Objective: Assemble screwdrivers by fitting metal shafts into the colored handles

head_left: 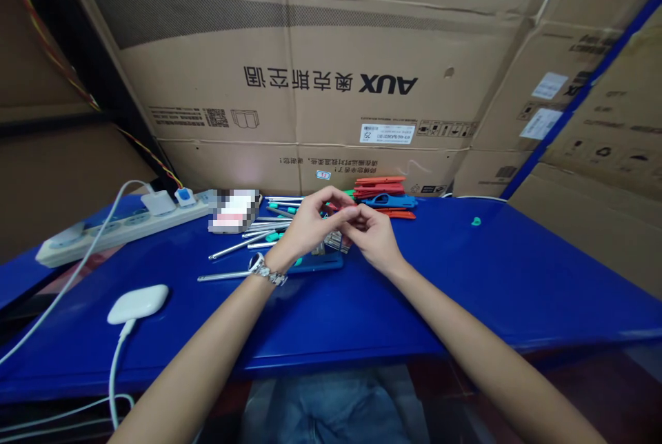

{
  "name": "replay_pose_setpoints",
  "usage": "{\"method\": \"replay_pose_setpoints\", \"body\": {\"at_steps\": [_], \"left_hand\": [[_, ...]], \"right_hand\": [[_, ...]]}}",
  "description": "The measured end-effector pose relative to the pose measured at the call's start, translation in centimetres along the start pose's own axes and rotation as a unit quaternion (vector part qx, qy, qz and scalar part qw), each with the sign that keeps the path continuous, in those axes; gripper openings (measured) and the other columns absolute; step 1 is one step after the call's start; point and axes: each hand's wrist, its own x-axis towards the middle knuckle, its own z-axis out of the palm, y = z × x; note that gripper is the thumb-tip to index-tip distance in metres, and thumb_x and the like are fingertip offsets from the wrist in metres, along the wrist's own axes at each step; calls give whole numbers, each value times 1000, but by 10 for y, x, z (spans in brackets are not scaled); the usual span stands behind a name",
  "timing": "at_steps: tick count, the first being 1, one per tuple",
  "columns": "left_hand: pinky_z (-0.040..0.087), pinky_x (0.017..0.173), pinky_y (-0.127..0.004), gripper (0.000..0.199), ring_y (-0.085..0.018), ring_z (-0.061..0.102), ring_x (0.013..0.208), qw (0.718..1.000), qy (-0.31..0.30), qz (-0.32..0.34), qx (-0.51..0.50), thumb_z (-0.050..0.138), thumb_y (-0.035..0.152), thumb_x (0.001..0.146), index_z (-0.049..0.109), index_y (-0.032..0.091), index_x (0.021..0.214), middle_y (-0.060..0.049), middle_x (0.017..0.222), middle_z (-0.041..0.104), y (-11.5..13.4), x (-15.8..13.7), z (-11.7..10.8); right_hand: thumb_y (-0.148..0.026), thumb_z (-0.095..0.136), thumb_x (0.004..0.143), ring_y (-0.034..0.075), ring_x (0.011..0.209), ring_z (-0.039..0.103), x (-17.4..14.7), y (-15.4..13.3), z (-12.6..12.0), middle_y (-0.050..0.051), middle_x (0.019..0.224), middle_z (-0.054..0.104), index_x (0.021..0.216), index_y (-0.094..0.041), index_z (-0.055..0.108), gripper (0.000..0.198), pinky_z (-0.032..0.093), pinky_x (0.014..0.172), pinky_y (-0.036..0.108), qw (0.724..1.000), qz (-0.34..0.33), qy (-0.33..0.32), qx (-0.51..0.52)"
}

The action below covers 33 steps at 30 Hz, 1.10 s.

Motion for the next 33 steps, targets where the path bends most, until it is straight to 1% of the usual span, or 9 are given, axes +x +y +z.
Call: {"method": "replay_pose_setpoints", "body": {"at_steps": [3, 6, 9, 14, 19, 22, 25, 28, 33], "left_hand": [[52, 73, -28, 24, -16, 63, 89, 998, -58, 10, -18, 60, 35, 91, 71, 17, 103, -9, 105, 67, -1, -4, -9], [51, 70, -28, 22, -14, 62, 81, 998, -56, 15, -5, 64, 35, 89, 74, 18, 98, -7, 98, 66, -3, -7, -14], [49, 71, -29, 20, -14, 60, 77, 1000, 3, 15, 9, 75, 36, 80, 74, 17, 85, -4, 84, 65, -5, -6, -11], [49, 76, -30, 25, -15, 60, 80, 999, 45, 2, -7, 81, 37, 72, 68, 16, 75, -3, 81, 65, -3, -5, -4], [49, 87, -34, 23, -19, 61, 100, 999, -27, 21, 13, 62, 38, 90, 75, 19, 94, -8, 104, 66, -4, -7, -10], [50, 83, -32, 25, -18, 60, 95, 999, -19, 28, 22, 62, 40, 90, 75, 19, 89, -8, 101, 64, -7, -7, -11], [48, 75, -29, 24, -15, 58, 84, 999, 27, 29, 27, 70, 40, 83, 70, 17, 79, -5, 90, 61, -9, -5, -8], [46, 73, -29, 25, -14, 56, 79, 997, 60, 37, 28, 75, 38, 79, 63, 16, 72, -2, 82, 59, -8, -4, -3], [48, 78, -30, 21, -17, 59, 92, 998, 39, 23, 42, 70, 38, 83, 68, 17, 88, -5, 95, 63, -3, -6, -5]], "right_hand": [[-50, 72, 78, 13, 56, 58, 1, -7, -6, 1, 73, 68, 84, -18, 64, 33, 51, 56, 27, 997, 10, -67, -26], [-53, 66, 83, 13, 58, 57, 0, -11, -7, 3, 81, 70, 91, -18, 68, 36, 51, 58, 28, 992, 5, -108, -58], [-51, 72, 77, 12, 57, 56, -2, -8, -2, 2, 81, 70, 96, -19, 66, 38, 49, 56, 27, 996, 3, -74, -51], [-47, 83, 66, 11, 52, 54, -2, -2, 3, -3, 61, 61, 70, -20, 51, 42, 47, 52, 25, 1000, 3, 5, -8], [-51, 70, 79, 13, 57, 59, -1, -11, -9, 4, 80, 71, 87, -18, 63, 36, 48, 47, 24, 994, 11, -96, -49], [-49, 63, 86, 13, 59, 60, -2, -13, -12, 6, 86, 72, 98, -17, 67, 35, 47, 48, 24, 988, -4, -130, -84], [-45, 70, 81, 14, 62, 61, -2, -10, -8, 4, 84, 72, 101, -18, 67, 34, 49, 54, 25, 993, -25, -72, -93], [-45, 82, 68, 12, 54, 58, -2, -5, -3, 0, 69, 67, 84, -19, 61, 36, 49, 51, 26, 999, -13, 6, -52], [-51, 80, 68, 14, 50, 58, -3, -6, -4, -1, 59, 62, 74, -20, 57, 39, 50, 48, 27, 999, 27, -15, -18]]}}
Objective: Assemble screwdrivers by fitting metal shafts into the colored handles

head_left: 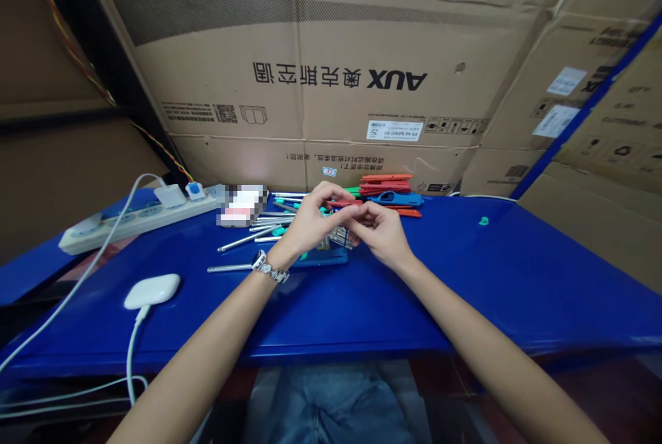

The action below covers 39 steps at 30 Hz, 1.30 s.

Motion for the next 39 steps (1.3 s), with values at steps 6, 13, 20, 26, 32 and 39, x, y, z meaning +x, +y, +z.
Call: {"method": "replay_pose_setpoints", "body": {"at_steps": [6, 13, 20, 26, 32, 39], "left_hand": [[47, 78, -31, 20, -16, 58, 88, 1000, -22, 11, -11, 67, 37, 86, 72, 18, 83, -5, 94, 59, -1, 0, -1], [45, 77, -31, 23, -17, 56, 86, 999, 18, 14, 23, 74, 38, 80, 66, 17, 76, -3, 85, 59, 1, 1, 5], [47, 76, -30, 23, -17, 57, 88, 998, -53, 19, 0, 63, 40, 89, 71, 18, 86, -5, 93, 60, -3, 0, -5], [45, 73, -29, 26, -16, 54, 81, 1000, 17, 12, 9, 76, 39, 78, 64, 17, 75, -2, 81, 58, -2, 2, 3], [48, 74, -30, 24, -17, 57, 90, 998, -54, 13, -2, 60, 39, 91, 74, 19, 94, -7, 101, 60, 0, 1, -7], [45, 71, -28, 21, -14, 54, 79, 999, 30, 19, 7, 78, 34, 77, 67, 16, 75, -2, 82, 56, -2, 2, 3]], "right_hand": [[-46, 68, 82, 14, 63, 62, -3, -3, -4, 5, 88, 71, 99, -19, 66, 32, 51, 54, 25, 994, -51, -63, -67], [-53, 79, 69, 12, 48, 52, -1, -3, 2, -1, 60, 61, 70, -19, 55, 41, 43, 40, 24, 998, -21, 29, -53], [-51, 69, 80, 12, 53, 56, -3, -13, -3, 3, 76, 69, 92, -18, 68, 36, 43, 44, 23, 995, -24, -80, -63], [-48, 81, 67, 10, 51, 50, 0, -6, 2, -1, 66, 63, 73, -19, 57, 38, 42, 44, 22, 999, -26, 16, -44], [-47, 65, 84, 12, 54, 55, -2, -11, -6, 2, 71, 67, 82, -17, 66, 29, 48, 52, 27, 992, -43, -70, -92], [-42, 76, 75, 12, 59, 54, -1, 0, 2, 0, 73, 66, 85, -17, 65, 30, 48, 56, 25, 992, -72, 22, -99]]}}
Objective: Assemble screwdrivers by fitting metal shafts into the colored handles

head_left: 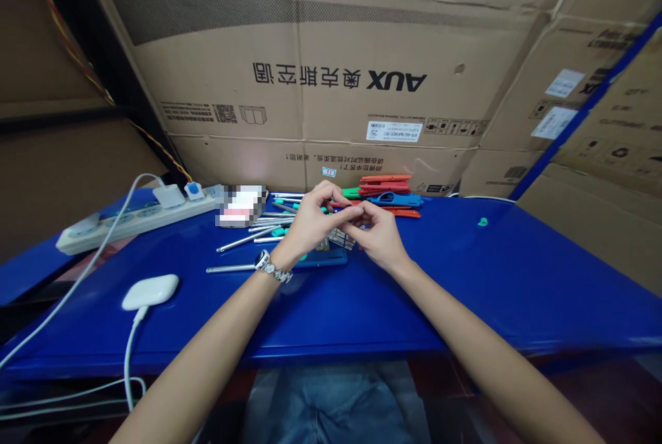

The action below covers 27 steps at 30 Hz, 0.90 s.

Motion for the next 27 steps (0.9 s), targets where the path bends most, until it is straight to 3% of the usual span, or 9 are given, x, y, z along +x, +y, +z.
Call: {"method": "replay_pose_setpoints", "body": {"at_steps": [2, 5, 7, 10, 14, 17, 22, 25, 27], "left_hand": [[46, 74, -29, 18, -16, 55, 85, 1000, -9, -1, 9, 76, 34, 79, 71, 18, 85, -3, 88, 58, 2, -1, 0], [47, 80, -31, 20, -18, 58, 96, 998, -63, 5, 9, 63, 34, 89, 74, 21, 99, -7, 100, 60, 4, -2, -5], [47, 80, -31, 21, -18, 58, 96, 997, -83, 5, 5, 59, 33, 92, 75, 21, 97, -7, 100, 60, 3, -2, -8], [46, 74, -29, 16, -16, 57, 85, 998, -56, -1, 4, 67, 33, 87, 74, 19, 90, -5, 92, 59, 1, -1, -7], [43, 68, -27, 21, -13, 54, 76, 1000, 2, -9, 5, 76, 35, 78, 66, 16, 76, -1, 80, 57, 0, -1, -1], [45, 70, -27, 19, -14, 56, 81, 1000, -2, -6, 21, 73, 36, 82, 69, 17, 82, -2, 85, 58, 2, -1, -2], [46, 68, -28, 19, -13, 55, 78, 998, -63, 1, 7, 62, 34, 90, 73, 19, 90, -4, 90, 57, 3, -2, -9], [42, 66, -28, 18, -13, 52, 72, 1000, -28, 0, 11, 70, 35, 84, 69, 17, 81, -2, 80, 57, 3, -1, -6], [40, 65, -27, 22, -13, 50, 70, 1000, -2, -7, 13, 76, 35, 79, 65, 17, 75, 0, 75, 55, 3, -1, -3]], "right_hand": [[-46, 73, 77, 11, 56, 52, 1, -1, -2, 0, 68, 63, 78, -17, 63, 31, 46, 52, 24, 1000, 16, -11, 1], [-50, 66, 82, 12, 54, 53, 2, -6, -8, 2, 69, 65, 86, -16, 68, 34, 45, 50, 24, 996, 25, -86, 10], [-50, 62, 85, 13, 55, 54, 3, -9, -11, 2, 68, 65, 92, -16, 69, 36, 46, 51, 25, 992, 23, -121, 11], [-47, 67, 82, 13, 59, 56, 3, -9, -8, 3, 77, 68, 99, -17, 68, 35, 48, 57, 26, 996, 7, -89, 10], [-48, 77, 71, 11, 56, 54, 4, -3, -2, 0, 71, 64, 78, -18, 58, 37, 45, 53, 24, 999, 28, -7, 25], [-51, 74, 74, 12, 54, 53, 4, -3, -4, -1, 63, 59, 72, -18, 55, 38, 43, 49, 23, 998, 41, -29, 24], [-47, 59, 87, 13, 60, 56, 3, -10, -11, 3, 76, 67, 90, -16, 66, 32, 46, 55, 25, 993, 5, -122, -2], [-41, 68, 82, 12, 63, 56, 3, -6, -7, 2, 81, 67, 98, -17, 66, 29, 47, 60, 25, 997, -12, -76, -12], [-41, 74, 76, 12, 63, 55, 2, -3, -3, 1, 77, 65, 88, -17, 63, 29, 46, 60, 25, 1000, -9, -25, -14]]}}
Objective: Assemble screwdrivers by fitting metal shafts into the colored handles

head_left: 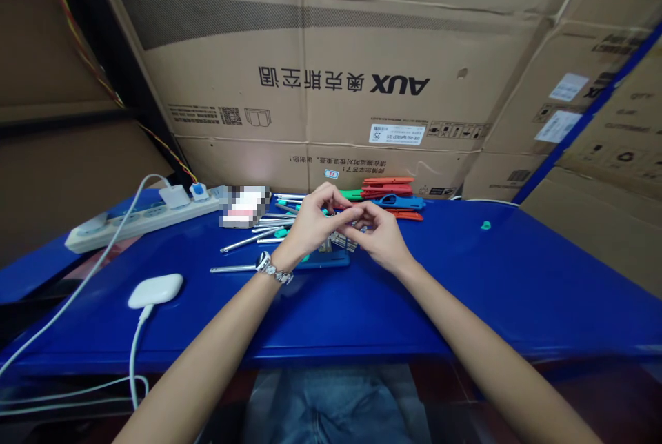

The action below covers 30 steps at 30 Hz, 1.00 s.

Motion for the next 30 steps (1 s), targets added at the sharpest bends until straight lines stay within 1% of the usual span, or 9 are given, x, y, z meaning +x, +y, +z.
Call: {"method": "replay_pose_setpoints", "body": {"at_steps": [4, 7, 10, 13, 16, 20, 23, 27, 30], "left_hand": [[42, 70, -28, 18, -15, 52, 78, 1000, -14, 4, 16, 72, 34, 82, 71, 18, 90, -2, 81, 57, 2, -1, 0], [45, 79, -31, 20, -17, 56, 90, 997, -73, 20, 10, 60, 32, 92, 73, 21, 101, -5, 92, 59, 2, -2, -5], [45, 79, -32, 19, -17, 57, 90, 997, -79, 13, 4, 61, 33, 91, 74, 20, 92, -5, 93, 60, 0, -2, -7], [43, 70, -29, 17, -15, 54, 79, 1000, -21, 0, 5, 72, 35, 82, 70, 18, 80, -2, 83, 57, -2, -1, -2], [42, 68, -28, 24, -14, 52, 76, 1000, 10, -7, 19, 79, 36, 75, 65, 17, 73, -1, 78, 56, -2, 0, 2], [45, 74, -29, 20, -16, 55, 87, 999, -41, -4, 8, 66, 36, 87, 72, 20, 96, -5, 93, 58, 1, -1, -3], [46, 76, -30, 21, -16, 57, 89, 997, -76, 4, -7, 58, 34, 92, 73, 20, 96, -6, 96, 57, 1, -2, -8], [45, 71, -29, 16, -14, 54, 78, 1000, -19, 4, -3, 70, 34, 84, 71, 18, 83, -3, 88, 56, -4, 0, -4], [44, 68, -27, 22, -13, 53, 75, 1000, 18, -2, 5, 77, 36, 77, 65, 17, 76, -1, 83, 56, -4, 1, 1]], "right_hand": [[-46, 71, 78, 12, 59, 53, 0, 0, -1, -1, 66, 58, 72, -18, 55, 33, 44, 57, 25, 1000, 14, -5, 2], [-48, 65, 83, 13, 58, 53, 0, -5, -7, 0, 69, 61, 81, -17, 60, 31, 44, 55, 25, 998, 12, -67, 12], [-49, 61, 86, 12, 57, 53, 0, -6, -8, 1, 73, 63, 91, -17, 64, 32, 44, 54, 25, 994, 11, -107, 14], [-47, 71, 78, 11, 59, 52, 0, -1, -3, 1, 79, 65, 93, -18, 64, 34, 44, 55, 24, 998, 14, -55, 15], [-46, 78, 71, 11, 58, 49, 2, 4, 2, -2, 69, 59, 76, -18, 56, 35, 42, 55, 24, 999, 21, 4, 33], [-49, 73, 76, 12, 58, 52, 2, 1, -2, -1, 67, 59, 74, -18, 57, 34, 44, 56, 26, 998, 28, -31, 40], [-47, 63, 84, 13, 59, 54, 1, -4, -6, 2, 71, 64, 85, -17, 65, 30, 45, 56, 26, 996, 18, -88, 26], [-42, 71, 79, 13, 63, 55, 1, -1, -3, 3, 85, 69, 105, -18, 65, 36, 46, 58, 25, 998, 15, -61, 19], [-45, 78, 72, 12, 62, 54, 2, 3, 1, 1, 76, 66, 89, -17, 64, 35, 46, 59, 25, 999, 21, -11, 27]]}}
